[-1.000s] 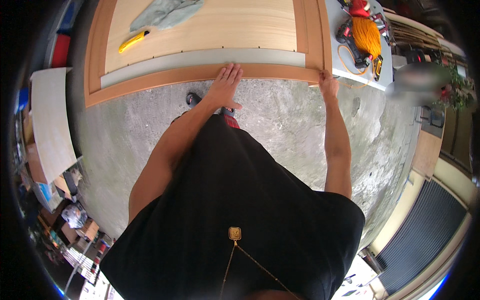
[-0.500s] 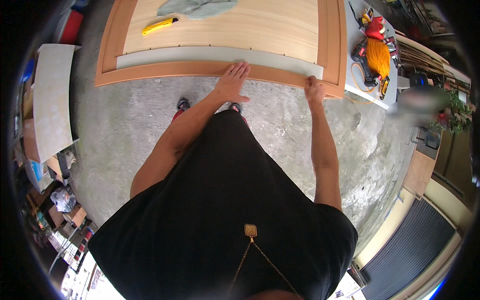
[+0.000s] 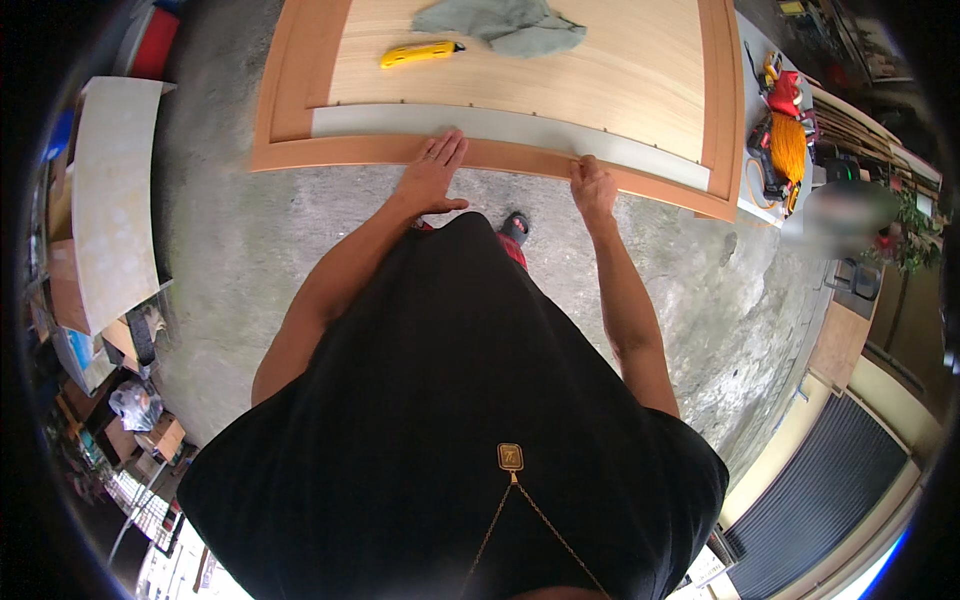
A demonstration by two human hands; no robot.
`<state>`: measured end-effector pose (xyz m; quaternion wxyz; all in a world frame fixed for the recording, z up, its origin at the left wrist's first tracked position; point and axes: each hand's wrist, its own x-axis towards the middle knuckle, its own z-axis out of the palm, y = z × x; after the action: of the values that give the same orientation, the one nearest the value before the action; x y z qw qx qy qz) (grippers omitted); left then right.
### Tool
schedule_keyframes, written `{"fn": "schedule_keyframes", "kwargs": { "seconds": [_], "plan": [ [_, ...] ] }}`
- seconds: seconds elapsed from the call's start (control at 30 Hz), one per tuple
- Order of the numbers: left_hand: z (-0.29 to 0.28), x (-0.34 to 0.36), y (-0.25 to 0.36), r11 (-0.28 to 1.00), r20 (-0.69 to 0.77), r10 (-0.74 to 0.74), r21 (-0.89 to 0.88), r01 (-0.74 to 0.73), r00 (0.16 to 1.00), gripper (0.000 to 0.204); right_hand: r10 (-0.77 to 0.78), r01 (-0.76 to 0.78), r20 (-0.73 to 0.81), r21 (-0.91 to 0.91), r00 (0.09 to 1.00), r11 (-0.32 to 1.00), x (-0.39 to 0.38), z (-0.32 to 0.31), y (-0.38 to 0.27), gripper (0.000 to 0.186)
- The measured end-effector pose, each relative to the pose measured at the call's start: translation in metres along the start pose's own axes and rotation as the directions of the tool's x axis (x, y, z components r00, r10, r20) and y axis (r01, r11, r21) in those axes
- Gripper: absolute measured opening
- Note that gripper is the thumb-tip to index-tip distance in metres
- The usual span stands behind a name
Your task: The person applies adhesive edge banding to the edges of a large wooden panel. They measure and cut the banding with a utility knife, align it along the edges, and press it into place. The person also wipes the surface with a cloth and retrieves additional banding from a roll.
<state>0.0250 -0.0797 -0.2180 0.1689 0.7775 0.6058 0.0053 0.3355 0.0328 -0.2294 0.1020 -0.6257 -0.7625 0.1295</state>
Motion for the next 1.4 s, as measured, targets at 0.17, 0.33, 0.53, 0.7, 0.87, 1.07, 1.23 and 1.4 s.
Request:
{"fn": "schedule_keyframes", "kwargs": {
  "seconds": [0.17, 0.33, 0.53, 0.7, 0.87, 1.07, 1.23, 1.4],
  "plan": [
    [-0.014, -0.052, -0.075, 0.998, 0.018, -0.052, 0.039, 0.051, 0.998, 0.112, -0.065, 0.062, 0.068, 0.05, 0.996, 0.997, -0.009, 0.025, -0.1, 0.033],
    [-0.022, -0.1, -0.142, 0.993, -0.004, -0.121, 0.009, 0.121, 0.993, 0.114, -0.122, 0.113, 0.166, 0.067, 0.979, 0.991, -0.016, 0.055, -0.189, 0.037],
    [-0.022, -0.149, -0.206, 0.966, 0.008, -0.252, 0.066, 0.251, 0.968, 0.115, -0.202, 0.168, 0.332, 0.13, 0.921, 0.977, -0.022, 0.064, -0.29, 0.046],
    [-0.035, -0.18, -0.243, 0.919, 0.088, -0.391, 0.102, 0.382, 0.916, 0.114, -0.361, 0.307, 0.351, 0.2, 0.864, 0.93, -0.022, 0.081, -0.349, 0.047],
    [-0.047, -0.198, -0.256, 0.86, 0.127, -0.507, 0.142, 0.49, 0.853, 0.111, -0.498, 0.414, 0.38, 0.283, 0.78, 0.865, -0.021, 0.102, -0.404, 0.051],
    [-0.027, -0.197, -0.243, 0.714, 0.016, -0.689, -0.158, 0.682, 0.725, 0.107, -0.598, 0.475, 0.38, 0.372, 0.706, 0.797, -0.021, 0.124, -0.458, 0.053],
    [-0.003, -0.213, -0.235, 0.537, -0.199, -0.838, -0.471, 0.7, 0.508, 0.088, -0.655, 0.488, 0.446, 0.44, 0.61, 0.754, -0.015, 0.132, -0.497, 0.056],
    [-0.02, -0.197, -0.245, 0.49, -0.322, -0.872, -0.582, 0.649, 0.369, 0.065, -0.659, 0.15, 0.518, 0.713, 0.545, 0.685, 0.011, 0.164, -0.497, 0.051]
  ]
}}
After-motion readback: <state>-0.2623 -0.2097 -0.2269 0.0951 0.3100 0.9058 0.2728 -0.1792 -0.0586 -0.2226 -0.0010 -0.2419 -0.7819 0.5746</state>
